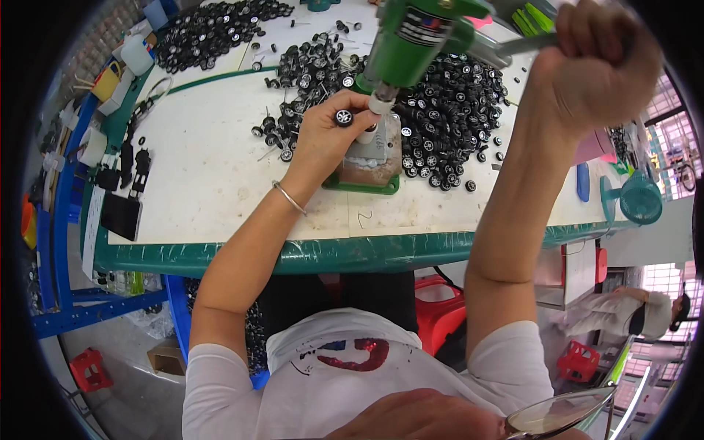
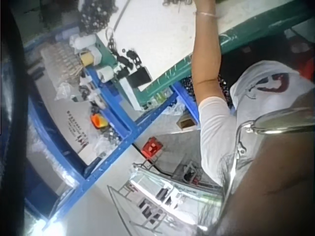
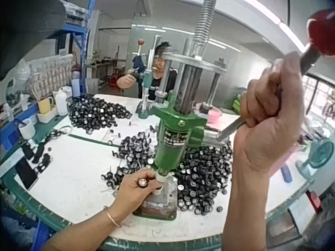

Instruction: The person uses a green manual press machine to assemble small black and silver metal components. They repeatedly pick up a black part and a silver part, place them into the press die, and pull the lever to press them together. The finished assemblies are placed into a pile on the table.

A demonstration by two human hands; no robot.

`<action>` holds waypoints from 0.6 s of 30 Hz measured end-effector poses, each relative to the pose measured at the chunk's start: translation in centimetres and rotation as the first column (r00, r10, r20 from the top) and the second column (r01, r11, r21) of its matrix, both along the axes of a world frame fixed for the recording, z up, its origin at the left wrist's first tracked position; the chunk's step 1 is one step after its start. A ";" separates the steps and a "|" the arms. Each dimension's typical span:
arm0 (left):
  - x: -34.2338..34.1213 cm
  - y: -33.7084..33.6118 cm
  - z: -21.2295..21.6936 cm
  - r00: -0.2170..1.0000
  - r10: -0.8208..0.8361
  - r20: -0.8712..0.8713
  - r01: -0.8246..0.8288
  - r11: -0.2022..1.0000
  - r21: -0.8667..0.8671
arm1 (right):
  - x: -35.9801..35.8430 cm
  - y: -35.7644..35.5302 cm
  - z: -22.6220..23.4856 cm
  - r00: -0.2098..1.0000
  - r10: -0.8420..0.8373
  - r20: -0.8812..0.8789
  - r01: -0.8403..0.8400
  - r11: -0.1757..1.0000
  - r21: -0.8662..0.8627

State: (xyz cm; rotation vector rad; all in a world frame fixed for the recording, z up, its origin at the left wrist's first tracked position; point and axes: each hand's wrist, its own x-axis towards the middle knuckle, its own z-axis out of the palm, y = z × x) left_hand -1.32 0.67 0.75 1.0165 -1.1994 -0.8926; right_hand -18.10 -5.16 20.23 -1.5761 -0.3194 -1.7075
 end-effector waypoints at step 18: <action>0.4 0.5 0.5 0.999 0.044 -0.008 -0.043 0.992 0.117 | 2.0 -2.7 3.2 0.947 -0.243 -0.210 0.277 0.948 0.154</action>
